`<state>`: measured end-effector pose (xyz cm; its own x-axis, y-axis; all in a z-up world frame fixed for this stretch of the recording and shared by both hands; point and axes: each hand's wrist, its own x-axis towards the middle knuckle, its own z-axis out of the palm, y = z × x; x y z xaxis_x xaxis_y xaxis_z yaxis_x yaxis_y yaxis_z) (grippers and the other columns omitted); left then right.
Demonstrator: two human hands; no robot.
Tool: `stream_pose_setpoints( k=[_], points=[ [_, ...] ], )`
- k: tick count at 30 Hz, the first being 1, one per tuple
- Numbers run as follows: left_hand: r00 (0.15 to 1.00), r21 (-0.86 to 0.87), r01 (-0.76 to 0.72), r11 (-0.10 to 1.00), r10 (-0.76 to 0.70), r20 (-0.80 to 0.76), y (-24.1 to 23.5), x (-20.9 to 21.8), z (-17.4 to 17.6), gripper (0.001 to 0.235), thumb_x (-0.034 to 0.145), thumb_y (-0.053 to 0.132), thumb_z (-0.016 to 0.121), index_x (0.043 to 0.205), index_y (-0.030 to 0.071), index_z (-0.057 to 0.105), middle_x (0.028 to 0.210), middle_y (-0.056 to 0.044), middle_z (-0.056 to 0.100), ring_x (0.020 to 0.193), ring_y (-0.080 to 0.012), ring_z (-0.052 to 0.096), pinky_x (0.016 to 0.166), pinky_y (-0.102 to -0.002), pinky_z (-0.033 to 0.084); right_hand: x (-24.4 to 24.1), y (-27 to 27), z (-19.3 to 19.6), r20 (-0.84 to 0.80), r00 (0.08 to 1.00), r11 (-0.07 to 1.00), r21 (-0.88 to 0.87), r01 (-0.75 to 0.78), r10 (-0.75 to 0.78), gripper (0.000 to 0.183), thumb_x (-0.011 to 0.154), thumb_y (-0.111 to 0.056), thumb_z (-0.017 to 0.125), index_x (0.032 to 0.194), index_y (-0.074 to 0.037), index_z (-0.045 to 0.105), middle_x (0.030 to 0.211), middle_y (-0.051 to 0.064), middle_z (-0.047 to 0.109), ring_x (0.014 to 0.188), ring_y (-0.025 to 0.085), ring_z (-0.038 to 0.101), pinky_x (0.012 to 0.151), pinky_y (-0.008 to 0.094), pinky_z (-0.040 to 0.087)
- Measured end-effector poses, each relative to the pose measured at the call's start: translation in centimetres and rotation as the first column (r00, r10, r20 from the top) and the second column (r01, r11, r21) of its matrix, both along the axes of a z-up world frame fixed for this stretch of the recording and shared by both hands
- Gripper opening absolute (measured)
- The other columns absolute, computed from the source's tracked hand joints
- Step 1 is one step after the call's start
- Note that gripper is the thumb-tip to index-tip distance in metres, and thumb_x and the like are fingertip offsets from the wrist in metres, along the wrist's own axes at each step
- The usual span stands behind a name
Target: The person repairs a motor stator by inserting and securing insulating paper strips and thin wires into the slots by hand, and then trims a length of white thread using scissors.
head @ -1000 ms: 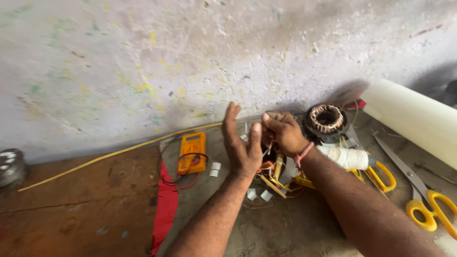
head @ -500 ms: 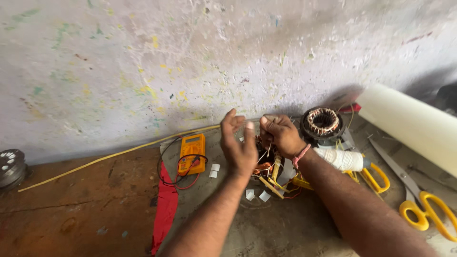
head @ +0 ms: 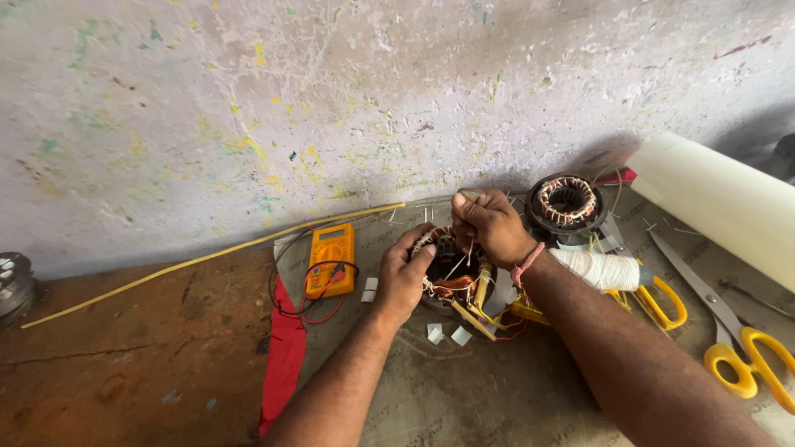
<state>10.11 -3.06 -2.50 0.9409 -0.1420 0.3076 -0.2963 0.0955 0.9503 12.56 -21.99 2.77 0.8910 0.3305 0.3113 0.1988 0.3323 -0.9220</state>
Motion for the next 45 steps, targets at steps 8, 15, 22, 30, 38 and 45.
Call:
stream_pose_setpoints(
  k=[8,15,22,30,38,45],
  points=[
    [0.998,0.099,0.004,0.995,-0.010,0.057,0.7,-0.4,0.6,0.049,0.087,0.011,0.057,0.134,-0.004,0.064,0.117,-0.015,0.075,0.107,-0.0207,0.070,0.096,-0.033,0.055,-0.1,0.1,0.1,0.000,0.998,0.996,-0.057,0.065,-0.065,0.039,0.107,-0.024,0.052,0.072,-0.009,0.052,0.059,-0.001,0.045,0.049,0.012,0.044,0.046,0.031,0.041],
    [0.999,0.061,0.050,0.997,-0.051,0.018,0.6,-0.3,0.8,0.048,0.089,0.014,0.057,0.134,-0.003,0.061,0.118,-0.014,0.072,0.107,-0.0194,0.069,0.095,-0.033,0.055,-0.6,0.0,0.7,0.106,0.992,0.984,-0.159,0.081,-0.064,0.041,0.108,-0.025,0.050,0.069,-0.010,0.053,0.056,0.000,0.048,0.047,0.013,0.046,0.046,0.030,0.043],
    [0.995,0.032,0.046,0.998,-0.048,0.084,0.8,-0.3,0.1,0.042,0.094,0.019,0.059,0.131,-0.001,0.064,0.116,-0.013,0.073,0.106,-0.0199,0.068,0.094,-0.034,0.055,-5.9,0.3,1.5,0.277,0.950,0.975,-0.120,0.185,-0.146,0.033,0.106,-0.025,0.048,0.083,-0.004,0.060,0.069,0.008,0.063,0.061,0.021,0.061,0.059,0.037,0.052],
    [0.985,0.245,-0.098,0.965,0.059,0.160,1.4,-0.2,0.1,0.044,0.094,0.022,0.062,0.134,0.004,0.067,0.130,-0.017,0.068,0.121,-0.0243,0.060,0.104,-0.037,0.045,-16.8,7.3,-2.6,0.777,0.628,0.636,-0.510,0.580,0.050,0.012,0.076,-0.005,0.070,0.086,-0.005,0.064,0.081,0.014,0.061,0.082,0.036,0.059,0.071,0.044,0.046],
    [0.877,0.252,-0.306,0.918,0.168,0.451,1.2,-0.5,0.7,0.046,0.097,0.034,0.069,0.128,0.000,0.065,0.122,-0.021,0.072,0.116,-0.0351,0.069,0.100,-0.043,0.053,-15.7,7.2,-3.2,0.681,0.730,0.621,-0.550,0.559,-0.054,0.016,0.093,-0.015,0.066,0.082,-0.005,0.059,0.077,0.014,0.059,0.076,0.035,0.056,0.071,0.045,0.045],
    [0.738,0.388,-0.194,0.901,-0.126,0.662,4.8,-6.1,2.2,0.030,0.101,0.010,0.057,0.128,0.004,0.069,0.127,-0.017,0.073,0.124,-0.0340,0.068,0.111,-0.043,0.051,-15.2,5.8,-4.2,0.472,0.853,0.782,-0.438,0.444,-0.220,0.032,0.101,-0.023,0.060,0.079,-0.002,0.052,0.068,0.011,0.049,0.064,0.026,0.048,0.061,0.038,0.043]
  ],
)
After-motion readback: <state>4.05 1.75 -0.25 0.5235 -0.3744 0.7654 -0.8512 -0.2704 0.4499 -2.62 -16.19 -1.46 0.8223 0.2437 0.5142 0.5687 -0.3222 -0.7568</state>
